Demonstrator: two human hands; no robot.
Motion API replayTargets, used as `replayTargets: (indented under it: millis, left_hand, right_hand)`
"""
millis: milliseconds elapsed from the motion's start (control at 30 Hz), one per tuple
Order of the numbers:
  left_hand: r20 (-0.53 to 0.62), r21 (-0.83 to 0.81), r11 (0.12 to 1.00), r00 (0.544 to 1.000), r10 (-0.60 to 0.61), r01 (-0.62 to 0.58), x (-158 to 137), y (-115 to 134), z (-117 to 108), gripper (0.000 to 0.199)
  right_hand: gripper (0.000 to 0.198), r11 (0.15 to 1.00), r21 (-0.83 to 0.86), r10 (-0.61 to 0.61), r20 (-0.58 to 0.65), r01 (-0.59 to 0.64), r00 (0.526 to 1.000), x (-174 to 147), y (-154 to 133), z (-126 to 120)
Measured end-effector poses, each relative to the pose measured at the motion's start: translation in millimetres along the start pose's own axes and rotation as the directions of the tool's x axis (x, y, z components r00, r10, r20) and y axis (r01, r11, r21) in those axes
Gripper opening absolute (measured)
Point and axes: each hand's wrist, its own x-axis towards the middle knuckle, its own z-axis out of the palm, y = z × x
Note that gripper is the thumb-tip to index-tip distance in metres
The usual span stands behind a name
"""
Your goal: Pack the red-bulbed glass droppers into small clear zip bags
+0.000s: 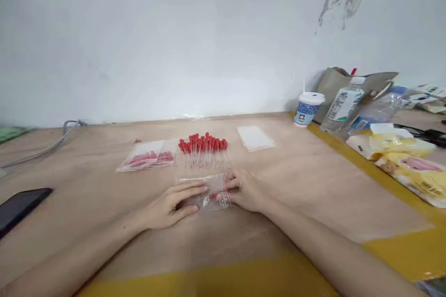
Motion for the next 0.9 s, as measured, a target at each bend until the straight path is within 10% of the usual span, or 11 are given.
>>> replayTargets:
  millis: [567,900]
  left_hand:
    - [-0.03,-0.076,0.994,0.996,-0.083,0.08,-16,-6,-11,0.037]
    - [-0.047,-0.064,0.994,0.994,-0.097,0.094,-16,-7,-9,0.038]
  right_hand:
    - [0.023,0.956,0.128,0.28,-0.138,-0.264,0.95,6,0,8]
    - [0.02,0.974,0.15,0.183,-0.064,-0.172,0.981,9,1,0]
